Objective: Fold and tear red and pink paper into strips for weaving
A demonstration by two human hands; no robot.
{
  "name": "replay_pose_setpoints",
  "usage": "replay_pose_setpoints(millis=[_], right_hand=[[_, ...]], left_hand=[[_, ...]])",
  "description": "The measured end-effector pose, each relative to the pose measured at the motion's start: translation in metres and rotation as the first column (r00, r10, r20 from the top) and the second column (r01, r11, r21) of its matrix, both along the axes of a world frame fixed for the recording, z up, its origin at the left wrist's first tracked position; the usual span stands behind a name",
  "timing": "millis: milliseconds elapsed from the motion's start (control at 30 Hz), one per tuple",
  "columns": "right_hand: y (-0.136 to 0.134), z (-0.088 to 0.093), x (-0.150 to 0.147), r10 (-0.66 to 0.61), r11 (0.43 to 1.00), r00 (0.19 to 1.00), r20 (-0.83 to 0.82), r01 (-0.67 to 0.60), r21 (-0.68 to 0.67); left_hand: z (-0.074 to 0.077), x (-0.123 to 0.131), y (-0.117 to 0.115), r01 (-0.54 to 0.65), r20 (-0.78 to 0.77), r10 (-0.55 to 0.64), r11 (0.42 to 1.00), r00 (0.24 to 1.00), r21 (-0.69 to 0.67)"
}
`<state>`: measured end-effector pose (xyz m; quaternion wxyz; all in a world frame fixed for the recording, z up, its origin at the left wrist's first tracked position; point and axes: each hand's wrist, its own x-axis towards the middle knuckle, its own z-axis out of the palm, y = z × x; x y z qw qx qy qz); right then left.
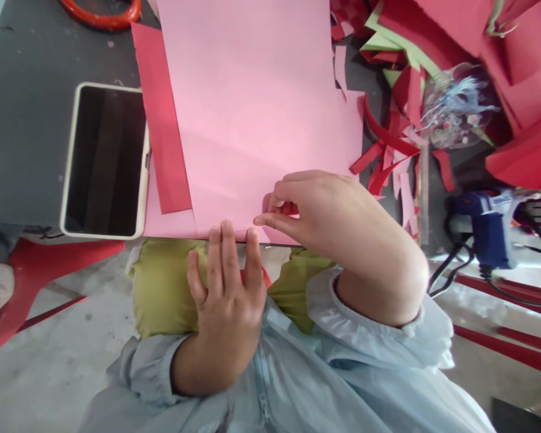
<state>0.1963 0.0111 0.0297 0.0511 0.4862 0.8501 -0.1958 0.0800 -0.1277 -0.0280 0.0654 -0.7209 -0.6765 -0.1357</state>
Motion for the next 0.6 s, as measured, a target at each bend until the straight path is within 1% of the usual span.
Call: replay_pose_setpoints(millis=[167, 333, 400, 467, 533, 600], right_hand=[[0.0, 0.001, 0.001, -0.003, 1.0, 1.0, -0.01, 0.003, -0.004], [-0.001, -0.001, 0.001, 0.009, 1.0, 1.0, -0.027, -0.008, 0.016], [-0.001, -0.001, 0.001, 0.006, 1.0, 1.0, -0.019, -0.006, 0.01], [0.0, 0.0, 0.001, 0.0, 1.0, 1.0, -0.009, 0.0, 0.001], [0.0, 0.001, 0.001, 0.001, 1.0, 1.0, -0.005, -0.001, -0.011], [0.0, 0.002, 0.001, 0.005, 1.0, 1.0, 0.0, -0.005, -0.018]], left_hand=[[0.004, 0.002, 0.001, 0.067, 0.087, -0.067, 0.998, 0.994, 0.004], [0.007, -0.002, 0.002, 0.099, 0.159, -0.096, 0.995, 0.983, -0.011], [0.009, -0.006, 0.002, 0.092, 0.182, -0.087, 0.995, 0.98, -0.022], [0.01, -0.009, 0.001, 0.06, 0.188, -0.056, 0.998, 0.981, -0.016], [0.012, -0.012, 0.001, 0.027, 0.181, -0.024, 0.999, 0.983, -0.017], [0.012, -0.014, 0.001, 0.023, 0.167, -0.018, 0.999, 0.986, -0.029]])
